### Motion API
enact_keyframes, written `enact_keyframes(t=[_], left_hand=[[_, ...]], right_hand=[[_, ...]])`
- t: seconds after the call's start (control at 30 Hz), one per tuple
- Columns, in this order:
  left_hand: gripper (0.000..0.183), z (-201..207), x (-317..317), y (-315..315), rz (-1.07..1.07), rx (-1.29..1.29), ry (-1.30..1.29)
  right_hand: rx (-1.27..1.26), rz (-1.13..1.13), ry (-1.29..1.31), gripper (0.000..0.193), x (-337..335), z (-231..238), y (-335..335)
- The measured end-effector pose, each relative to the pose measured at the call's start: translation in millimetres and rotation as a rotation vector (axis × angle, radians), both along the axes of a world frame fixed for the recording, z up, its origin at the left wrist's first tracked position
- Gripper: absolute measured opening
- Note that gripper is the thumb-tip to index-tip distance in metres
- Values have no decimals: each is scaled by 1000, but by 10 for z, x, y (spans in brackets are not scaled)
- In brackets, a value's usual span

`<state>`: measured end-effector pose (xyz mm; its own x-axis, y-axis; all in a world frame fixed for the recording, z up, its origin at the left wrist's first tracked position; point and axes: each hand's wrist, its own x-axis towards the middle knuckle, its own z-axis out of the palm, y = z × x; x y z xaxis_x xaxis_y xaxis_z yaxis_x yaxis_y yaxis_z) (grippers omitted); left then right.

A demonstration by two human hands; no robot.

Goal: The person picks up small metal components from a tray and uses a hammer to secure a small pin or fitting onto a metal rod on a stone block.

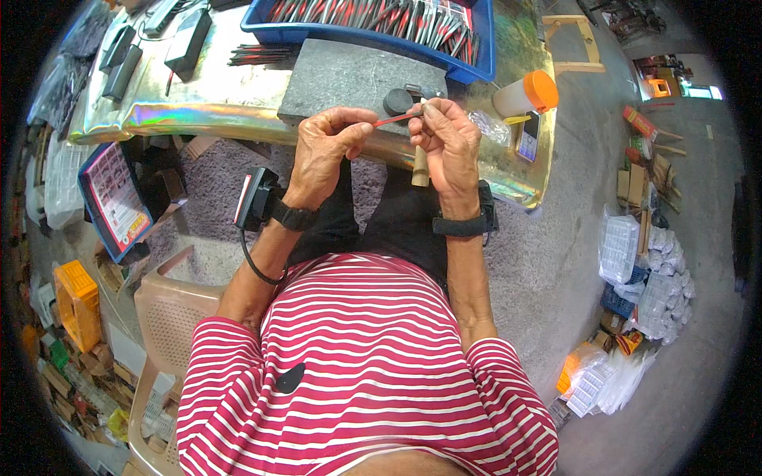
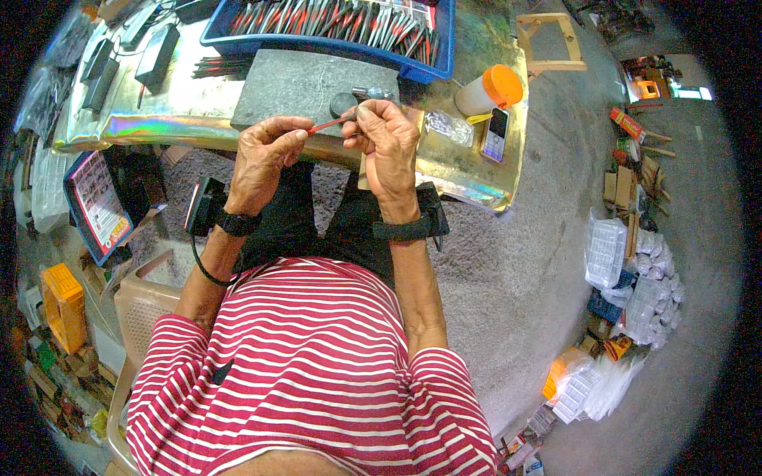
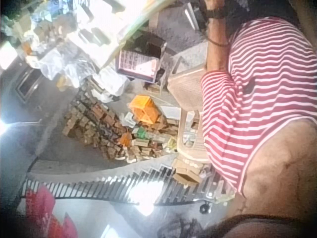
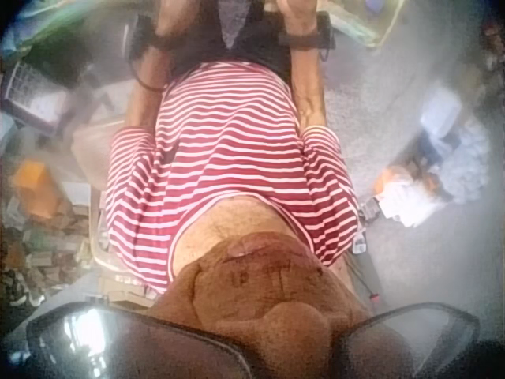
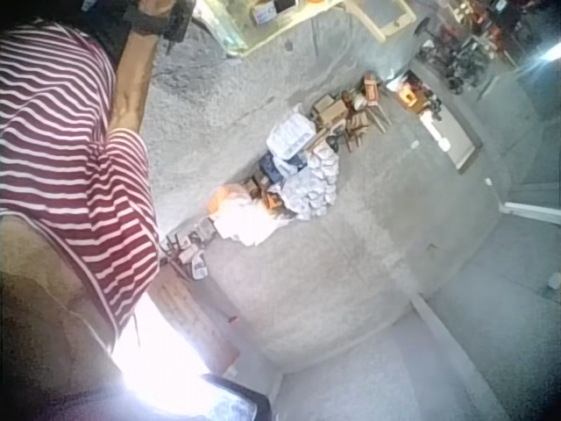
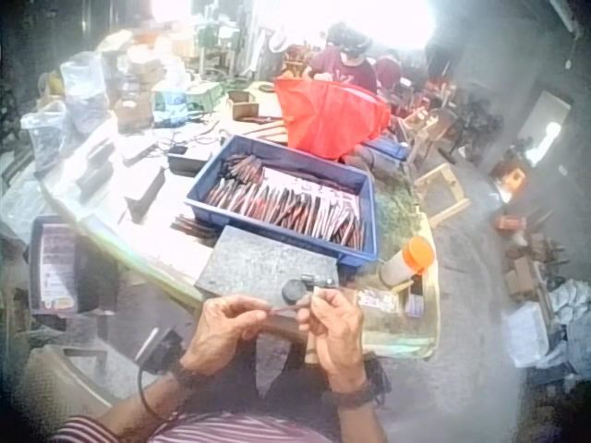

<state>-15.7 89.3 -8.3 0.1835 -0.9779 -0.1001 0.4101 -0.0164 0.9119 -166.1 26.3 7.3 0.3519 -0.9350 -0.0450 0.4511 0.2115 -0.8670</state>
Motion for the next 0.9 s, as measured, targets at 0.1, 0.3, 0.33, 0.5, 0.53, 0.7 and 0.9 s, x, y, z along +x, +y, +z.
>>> enact_keyframes(t=[0.1, 0.3, 0.33, 0.5, 0.53, 0.7, 0.9], left_hand=[[16, -10, 5, 11, -5, 5, 4], [13, -11, 4, 13, 19, 5, 27], [13, -9, 6, 14, 14, 3, 32], [12, -19, 4, 27, 21, -4, 26], [13, -25, 18, 32, 15, -1, 9], [14, 12, 60, 42, 34, 0, -56], [17, 155, 78, 1, 74, -37, -247]], right_hand=[[4, -3, -7, 10, 6, 6, 16], [5, 3, -6, 11, 2, 9, 26], [4, 4, -5, 11, 0, 4, 26], [-38, -11, 39, 11, 7, 9, 39], [-35, -7, 38, 11, 15, 18, 43], [-143, -8, 205, 10, 3, -4, 49], [-58, -25, 197, 10, 11, -83, 58]])
